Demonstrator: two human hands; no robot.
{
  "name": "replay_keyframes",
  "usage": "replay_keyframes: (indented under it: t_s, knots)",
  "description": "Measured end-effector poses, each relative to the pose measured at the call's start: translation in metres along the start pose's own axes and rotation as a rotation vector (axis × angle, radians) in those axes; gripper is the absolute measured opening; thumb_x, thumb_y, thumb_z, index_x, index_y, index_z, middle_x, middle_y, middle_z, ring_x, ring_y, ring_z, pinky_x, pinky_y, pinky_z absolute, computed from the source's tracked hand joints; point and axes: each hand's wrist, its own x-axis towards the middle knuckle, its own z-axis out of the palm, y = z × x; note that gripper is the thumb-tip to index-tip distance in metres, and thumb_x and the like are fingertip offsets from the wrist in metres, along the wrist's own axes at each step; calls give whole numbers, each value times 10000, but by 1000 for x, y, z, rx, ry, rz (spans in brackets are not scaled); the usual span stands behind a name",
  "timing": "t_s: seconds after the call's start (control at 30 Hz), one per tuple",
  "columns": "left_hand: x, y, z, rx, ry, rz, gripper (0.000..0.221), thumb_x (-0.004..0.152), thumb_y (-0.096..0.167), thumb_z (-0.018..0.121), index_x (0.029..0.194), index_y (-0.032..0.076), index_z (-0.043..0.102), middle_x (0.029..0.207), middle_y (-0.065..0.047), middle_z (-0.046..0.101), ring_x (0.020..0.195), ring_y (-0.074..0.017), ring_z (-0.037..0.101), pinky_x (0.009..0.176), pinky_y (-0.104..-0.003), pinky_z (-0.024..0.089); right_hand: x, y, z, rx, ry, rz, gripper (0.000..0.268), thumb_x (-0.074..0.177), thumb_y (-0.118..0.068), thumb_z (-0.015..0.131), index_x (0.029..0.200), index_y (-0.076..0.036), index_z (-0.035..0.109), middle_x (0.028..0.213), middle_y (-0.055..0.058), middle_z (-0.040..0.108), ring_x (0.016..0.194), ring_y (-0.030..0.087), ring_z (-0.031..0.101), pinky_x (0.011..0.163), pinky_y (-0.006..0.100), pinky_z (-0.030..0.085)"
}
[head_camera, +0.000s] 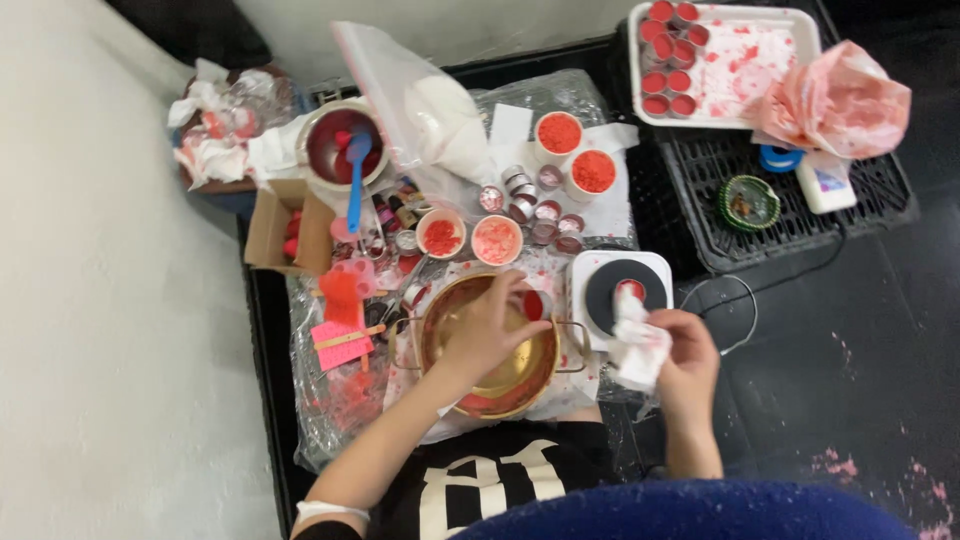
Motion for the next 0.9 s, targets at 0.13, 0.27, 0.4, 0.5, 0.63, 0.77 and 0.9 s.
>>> replay_keyframes:
  t_s: [0.13,0.27,0.4,0.5,0.63,0.77,0.9]
  knots:
    - [32,13,32,-24,-170,130,775,820,313,858,1404,12,447,1203,-174,685,1104,-342,670,964,-440,525,-21,15,-61,-25,112,-51,175,931,60,638,1087,-18,649,1122,76,684,1023,138,652,912,277,531]
    - [49,24,65,35,-333,152,729,806,220,846,1394,26,462,1155,-173,671,1110,-351,620,975,-454,488,-40,51,-111,-129,254,51,157,1030,-79,554,1089,9,670,957,80,685,826,128,622,769,260,480]
    - [48,26,83,213,-321,235,791,753,175,860,1411,5,455,1107,-194,645,1059,-378,595,936,-464,477,-31,3,-68,-754,204,408,342,948,-350,648,1133,-67,697,907,78,748,789,169,723,696,305,537]
    - [54,29,88,232,-306,229,845,721,168,870,1430,-9,447,1083,-193,643,1057,-381,599,929,-472,479,-29,-3,-37,-941,79,484,517,772,-457,793,1124,-94,687,874,100,770,790,240,770,704,365,576]
    - [53,27,95,237,-368,155,880,703,199,887,1421,-21,428,1087,-201,631,1046,-381,601,924,-468,480,-34,35,-31,-1036,49,326,602,708,-482,864,1053,-35,653,888,130,760,819,312,754,725,401,573]
    - [51,25,97,205,-329,226,869,691,203,894,1399,-40,453,1185,-203,599,1108,-382,577,955,-460,470,-34,52,-42,-1001,23,361,528,768,-466,825,1002,-19,670,901,145,764,839,331,757,743,398,576]
    - [54,23,100,245,-324,306,715,698,201,887,1311,8,574,1225,-146,592,1153,-342,569,989,-443,470,-39,91,-72,-817,-84,299,447,886,-408,743,1076,-5,710,939,163,764,889,283,747,778,367,558]
